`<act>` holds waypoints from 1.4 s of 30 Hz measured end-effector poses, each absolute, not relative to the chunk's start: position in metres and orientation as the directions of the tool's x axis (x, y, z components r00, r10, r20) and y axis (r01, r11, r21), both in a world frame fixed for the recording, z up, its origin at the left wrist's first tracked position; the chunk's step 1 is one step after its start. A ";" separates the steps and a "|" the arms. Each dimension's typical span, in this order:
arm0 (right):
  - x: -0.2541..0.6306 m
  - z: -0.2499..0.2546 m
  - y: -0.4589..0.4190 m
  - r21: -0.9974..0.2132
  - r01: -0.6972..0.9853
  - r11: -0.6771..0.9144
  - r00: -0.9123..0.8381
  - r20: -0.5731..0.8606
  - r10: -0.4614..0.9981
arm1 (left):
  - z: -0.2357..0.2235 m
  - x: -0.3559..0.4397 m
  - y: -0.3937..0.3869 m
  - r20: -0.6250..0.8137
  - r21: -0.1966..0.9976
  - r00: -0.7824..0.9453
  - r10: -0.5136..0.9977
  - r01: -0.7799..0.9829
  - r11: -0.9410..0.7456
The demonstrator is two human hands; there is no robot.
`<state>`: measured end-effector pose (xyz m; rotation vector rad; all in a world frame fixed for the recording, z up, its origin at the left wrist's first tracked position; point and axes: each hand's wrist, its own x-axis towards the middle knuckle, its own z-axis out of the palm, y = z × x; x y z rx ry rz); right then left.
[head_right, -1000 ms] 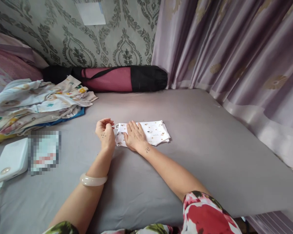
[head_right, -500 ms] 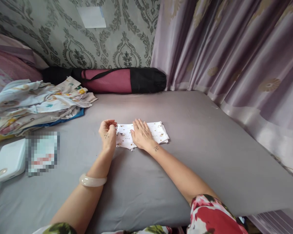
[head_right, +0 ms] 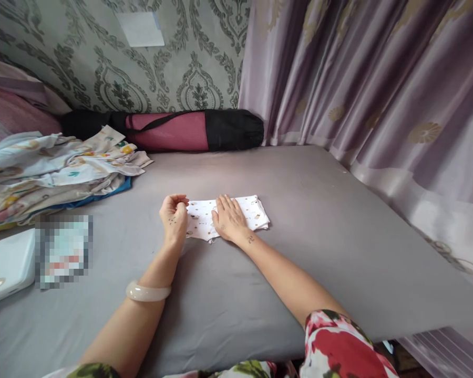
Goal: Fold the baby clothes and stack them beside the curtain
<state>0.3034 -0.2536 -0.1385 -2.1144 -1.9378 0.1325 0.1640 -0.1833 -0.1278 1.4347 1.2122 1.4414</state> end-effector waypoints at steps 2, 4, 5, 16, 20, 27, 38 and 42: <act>0.308 -0.136 -0.255 -0.277 0.959 -0.055 0.084 0.093 0.992 | -0.128 0.164 -0.184 0.276 0.957 -0.082 0.958 0.116 -0.266; 0.315 -0.133 -0.258 -0.290 0.956 -0.055 0.080 0.078 0.994 | -0.128 0.163 -0.184 0.273 0.957 -0.081 0.959 0.121 -0.262; 0.319 -0.131 -0.259 -0.288 0.956 -0.058 0.084 0.079 0.993 | -0.127 0.163 -0.184 0.269 0.958 -0.080 0.960 0.122 -0.259; 0.325 -0.141 -0.268 -0.220 0.970 -0.108 0.132 0.097 0.987 | -0.126 0.167 -0.185 0.244 0.963 -0.049 0.969 0.128 -0.236; 0.326 -0.142 -0.267 -0.226 0.969 -0.099 0.126 0.110 0.986 | -0.126 0.165 -0.186 0.250 0.960 -0.044 0.967 0.141 -0.242; 0.334 -0.134 -0.274 -0.232 0.968 -0.096 0.114 0.065 0.991 | -0.127 0.162 -0.187 0.262 0.954 -0.040 0.964 0.159 -0.252; 0.362 -0.137 -0.282 -0.124 0.972 -0.200 0.211 0.082 0.974 | -0.129 0.163 -0.186 0.250 0.948 -0.017 0.968 0.206 -0.241; 0.362 -0.145 -0.282 -0.156 0.967 -0.201 0.216 0.086 0.973 | -0.134 0.161 -0.182 0.257 0.900 -0.038 0.966 0.374 -0.225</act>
